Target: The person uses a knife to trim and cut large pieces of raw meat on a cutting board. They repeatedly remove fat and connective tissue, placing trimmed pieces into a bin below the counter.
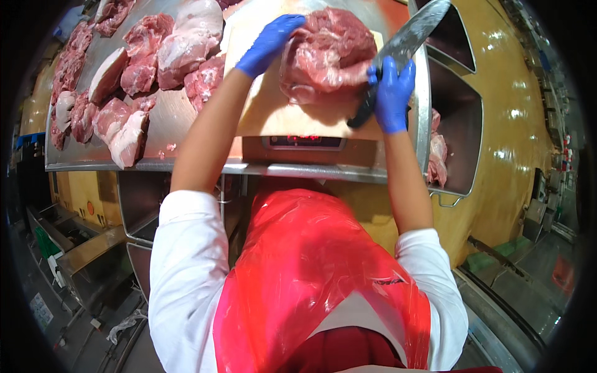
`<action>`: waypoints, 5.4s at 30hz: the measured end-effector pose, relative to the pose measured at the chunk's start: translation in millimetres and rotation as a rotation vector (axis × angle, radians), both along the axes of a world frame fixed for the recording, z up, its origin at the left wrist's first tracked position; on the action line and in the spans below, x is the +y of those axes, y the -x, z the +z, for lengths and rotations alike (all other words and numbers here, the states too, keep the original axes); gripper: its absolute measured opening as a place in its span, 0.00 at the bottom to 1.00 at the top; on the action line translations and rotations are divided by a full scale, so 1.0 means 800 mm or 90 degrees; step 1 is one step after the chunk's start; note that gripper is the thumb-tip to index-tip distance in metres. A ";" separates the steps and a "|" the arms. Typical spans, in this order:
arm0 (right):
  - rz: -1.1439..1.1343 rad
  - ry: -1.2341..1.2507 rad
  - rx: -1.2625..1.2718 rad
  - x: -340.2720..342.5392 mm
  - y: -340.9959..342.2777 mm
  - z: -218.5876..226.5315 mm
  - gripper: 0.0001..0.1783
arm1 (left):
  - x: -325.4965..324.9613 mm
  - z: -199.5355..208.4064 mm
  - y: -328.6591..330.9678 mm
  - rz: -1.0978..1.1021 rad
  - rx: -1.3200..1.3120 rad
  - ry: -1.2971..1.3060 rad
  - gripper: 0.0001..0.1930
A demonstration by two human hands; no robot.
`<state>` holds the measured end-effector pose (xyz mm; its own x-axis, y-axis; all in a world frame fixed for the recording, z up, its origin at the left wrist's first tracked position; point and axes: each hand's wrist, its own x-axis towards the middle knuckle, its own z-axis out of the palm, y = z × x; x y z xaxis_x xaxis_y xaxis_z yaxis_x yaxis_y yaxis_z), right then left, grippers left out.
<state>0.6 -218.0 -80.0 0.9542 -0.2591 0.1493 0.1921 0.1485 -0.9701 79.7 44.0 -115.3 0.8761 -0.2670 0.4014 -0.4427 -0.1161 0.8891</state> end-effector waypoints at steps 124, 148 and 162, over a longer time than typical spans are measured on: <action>0.291 0.671 -0.004 0.057 0.065 0.019 0.42 | -0.053 -0.012 0.172 0.324 -0.152 -0.116 0.12; 0.304 0.729 0.031 0.089 0.061 0.030 0.41 | -0.051 -0.034 0.187 0.352 -0.013 -0.182 0.06; 0.235 0.551 0.119 -0.106 0.057 0.066 0.14 | 0.241 -0.123 0.489 0.776 0.524 -0.627 0.38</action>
<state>-45.1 -302.6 -27.2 0.9814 0.1917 -0.0148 0.1081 -0.6136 -0.7822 -311.7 237.1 -213.8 0.6157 0.7820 -0.0968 0.7796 -0.5866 0.2193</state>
